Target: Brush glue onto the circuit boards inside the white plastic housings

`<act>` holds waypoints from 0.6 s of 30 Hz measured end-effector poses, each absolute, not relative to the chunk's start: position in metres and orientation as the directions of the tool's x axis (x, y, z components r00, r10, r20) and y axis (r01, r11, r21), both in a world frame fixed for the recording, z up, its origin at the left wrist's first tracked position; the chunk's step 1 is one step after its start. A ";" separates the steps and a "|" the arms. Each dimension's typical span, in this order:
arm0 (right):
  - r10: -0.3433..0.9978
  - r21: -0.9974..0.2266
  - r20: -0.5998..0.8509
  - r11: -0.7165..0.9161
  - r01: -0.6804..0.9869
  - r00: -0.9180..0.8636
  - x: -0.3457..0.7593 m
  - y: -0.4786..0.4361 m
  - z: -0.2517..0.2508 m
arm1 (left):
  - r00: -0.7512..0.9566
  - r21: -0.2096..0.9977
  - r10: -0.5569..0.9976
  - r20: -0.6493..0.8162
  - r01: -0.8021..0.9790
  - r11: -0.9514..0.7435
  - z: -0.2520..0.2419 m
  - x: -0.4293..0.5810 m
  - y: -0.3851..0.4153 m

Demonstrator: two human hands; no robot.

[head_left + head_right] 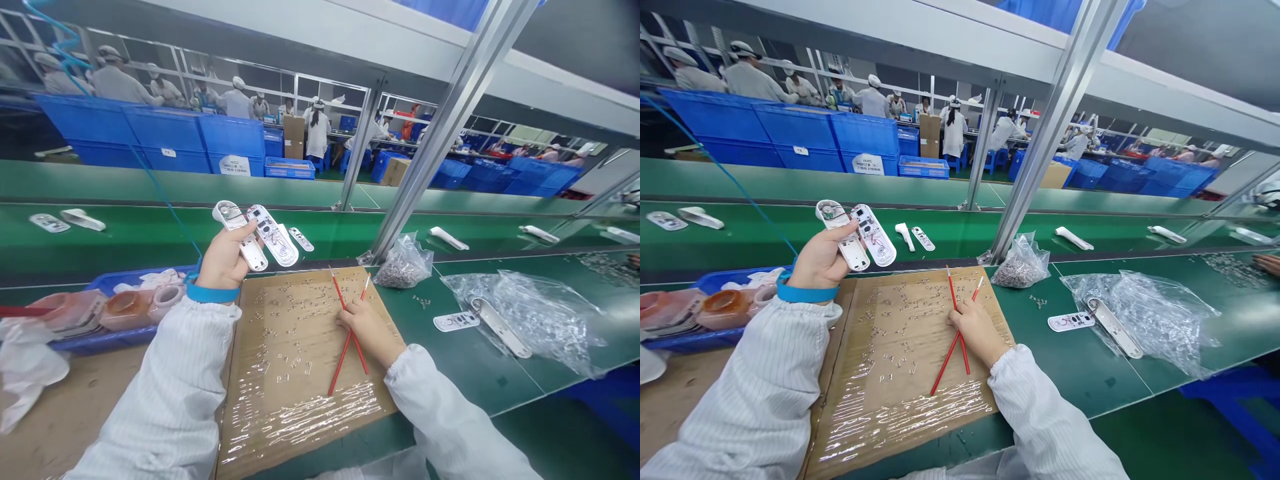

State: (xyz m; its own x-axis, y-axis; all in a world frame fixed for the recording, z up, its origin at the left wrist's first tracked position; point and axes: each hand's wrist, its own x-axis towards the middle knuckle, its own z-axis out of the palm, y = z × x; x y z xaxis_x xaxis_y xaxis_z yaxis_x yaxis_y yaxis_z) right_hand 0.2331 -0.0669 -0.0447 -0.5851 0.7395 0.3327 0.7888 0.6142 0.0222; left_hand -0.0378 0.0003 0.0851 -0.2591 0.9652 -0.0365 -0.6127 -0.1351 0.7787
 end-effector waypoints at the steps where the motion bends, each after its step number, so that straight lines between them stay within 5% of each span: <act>1: 0.736 0.019 0.343 0.615 0.788 -0.584 0.233 -0.067 -0.045 | -0.256 0.776 0.966 -0.030 -0.615 -0.139 0.085 -0.037 0.000; 9: 0.683 -0.109 0.579 0.606 0.788 -0.445 0.244 -0.081 -0.007 | -0.230 0.765 0.973 -0.018 -0.630 -0.135 0.087 -0.018 -0.015; 18: 0.533 -0.300 0.824 0.696 0.652 -0.190 0.234 -0.092 0.066 | -0.386 0.778 0.896 0.222 -0.483 -0.401 0.087 0.024 -0.055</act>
